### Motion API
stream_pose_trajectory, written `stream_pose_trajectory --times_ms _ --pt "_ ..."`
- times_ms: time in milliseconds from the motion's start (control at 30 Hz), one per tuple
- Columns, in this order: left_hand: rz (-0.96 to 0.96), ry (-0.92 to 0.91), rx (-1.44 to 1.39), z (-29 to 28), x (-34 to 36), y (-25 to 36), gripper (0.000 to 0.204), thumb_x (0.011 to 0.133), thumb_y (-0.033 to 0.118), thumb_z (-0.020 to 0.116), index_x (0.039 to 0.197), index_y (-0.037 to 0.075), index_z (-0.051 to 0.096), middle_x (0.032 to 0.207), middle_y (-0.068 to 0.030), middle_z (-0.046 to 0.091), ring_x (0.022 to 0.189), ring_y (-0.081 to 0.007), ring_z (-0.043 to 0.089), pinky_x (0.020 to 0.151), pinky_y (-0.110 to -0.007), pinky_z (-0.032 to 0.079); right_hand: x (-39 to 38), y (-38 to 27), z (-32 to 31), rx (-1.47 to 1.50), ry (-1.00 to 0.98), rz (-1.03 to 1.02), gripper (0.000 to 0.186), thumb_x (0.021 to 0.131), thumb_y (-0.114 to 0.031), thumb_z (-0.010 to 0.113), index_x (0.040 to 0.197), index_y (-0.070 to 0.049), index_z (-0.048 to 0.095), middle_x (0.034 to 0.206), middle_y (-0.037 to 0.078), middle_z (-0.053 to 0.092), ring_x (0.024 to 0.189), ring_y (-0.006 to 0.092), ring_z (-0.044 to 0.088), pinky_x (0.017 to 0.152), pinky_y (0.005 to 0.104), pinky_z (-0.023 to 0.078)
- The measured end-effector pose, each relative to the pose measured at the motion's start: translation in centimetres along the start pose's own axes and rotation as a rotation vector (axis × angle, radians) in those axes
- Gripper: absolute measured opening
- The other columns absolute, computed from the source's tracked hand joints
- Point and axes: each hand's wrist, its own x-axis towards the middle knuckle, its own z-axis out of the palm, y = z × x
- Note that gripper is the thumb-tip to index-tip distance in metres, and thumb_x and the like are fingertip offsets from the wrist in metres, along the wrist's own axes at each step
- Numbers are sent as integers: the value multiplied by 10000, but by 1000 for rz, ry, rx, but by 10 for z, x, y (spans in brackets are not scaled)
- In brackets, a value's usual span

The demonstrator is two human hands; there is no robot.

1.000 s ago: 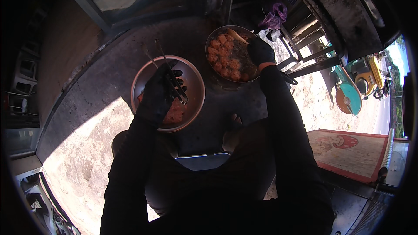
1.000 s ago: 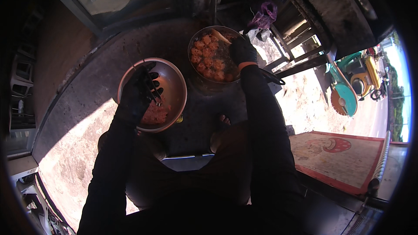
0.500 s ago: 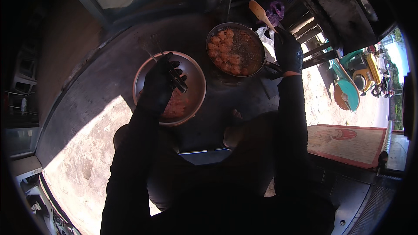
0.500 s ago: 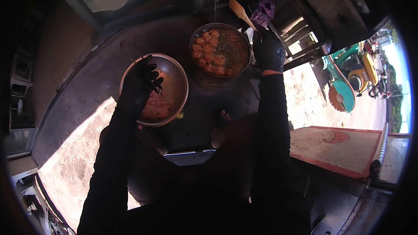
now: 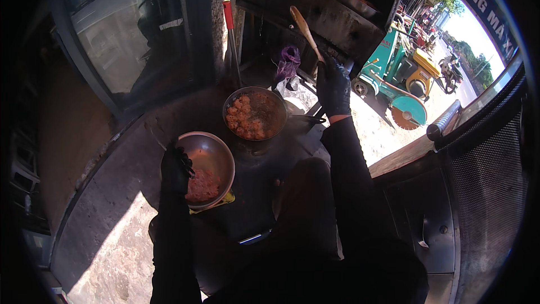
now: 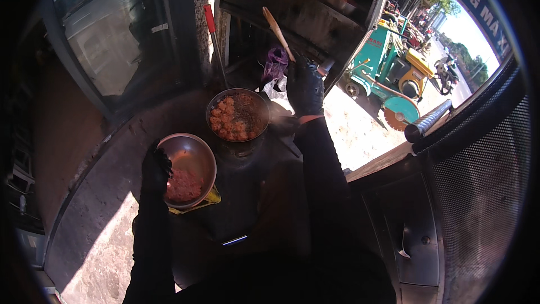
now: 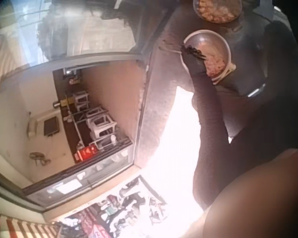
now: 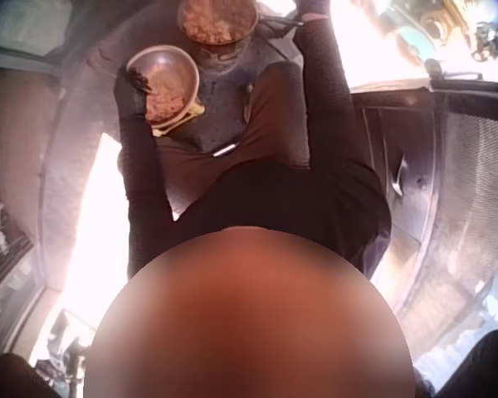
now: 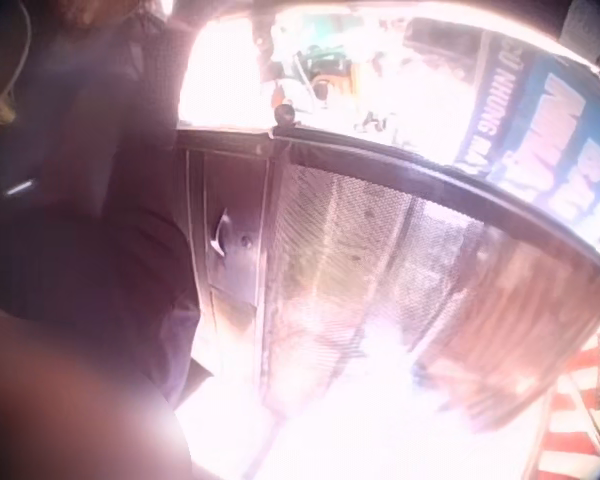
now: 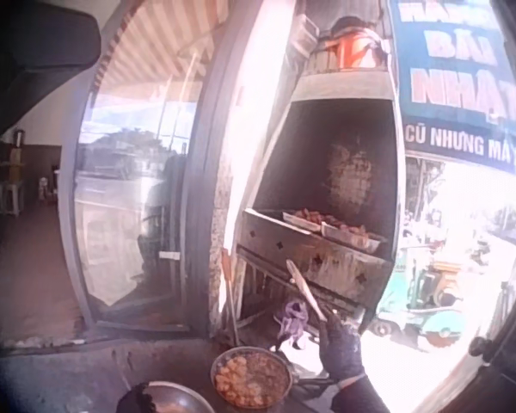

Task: The person forms raw ground meat into round balls by hand and places them into a pan of hot oil to cook. They use a spoon to scoop meat and a spatula to turn the meatballs in the pan.

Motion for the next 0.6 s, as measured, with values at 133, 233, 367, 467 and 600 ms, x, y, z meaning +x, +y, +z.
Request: stream_pose_trajectory --times_ms 133,233,367,467,600 --pt "225 25 106 0 -4 -1 341 1025 251 501 1312 74 549 908 -14 558 754 -96 560 663 -249 503 99 10 -52 -151 141 56 330 907 -296 600 1133 -82 709 997 207 696 947 388 665 827 462 523" --pt "274 28 -62 -6 -3 14 287 998 284 571 1217 104 621 911 -8 594 789 -112 604 677 -283 545 85 1 -33 -18 -37 3 354 940 -341 591 1207 -135 698 1029 179 721 967 323 704 827 416 545" --pt "265 233 -44 -19 -6 35 239 969 263 606 1127 107 694 764 26 537 645 -85 534 582 -246 479 -73 -32 64 202 -620 -184 298 932 -306 617 1163 -141 707 998 165 703 910 335 682 784 449 532" --pt "197 216 -25 -34 -6 38 211 970 266 594 1023 85 688 705 41 474 578 -68 461 539 -237 418 -217 -49 135 230 -803 -286 248 919 -285 599 1070 -129 719 1003 179 695 955 377 660 859 439 521" --pt "124 73 103 -64 10 12 173 981 272 586 947 112 645 748 27 519 633 -66 500 590 -229 430 -292 -49 217 465 -1085 144 250 920 -233 581 1089 -98 707 1047 180 684 998 340 657 876 419 523"
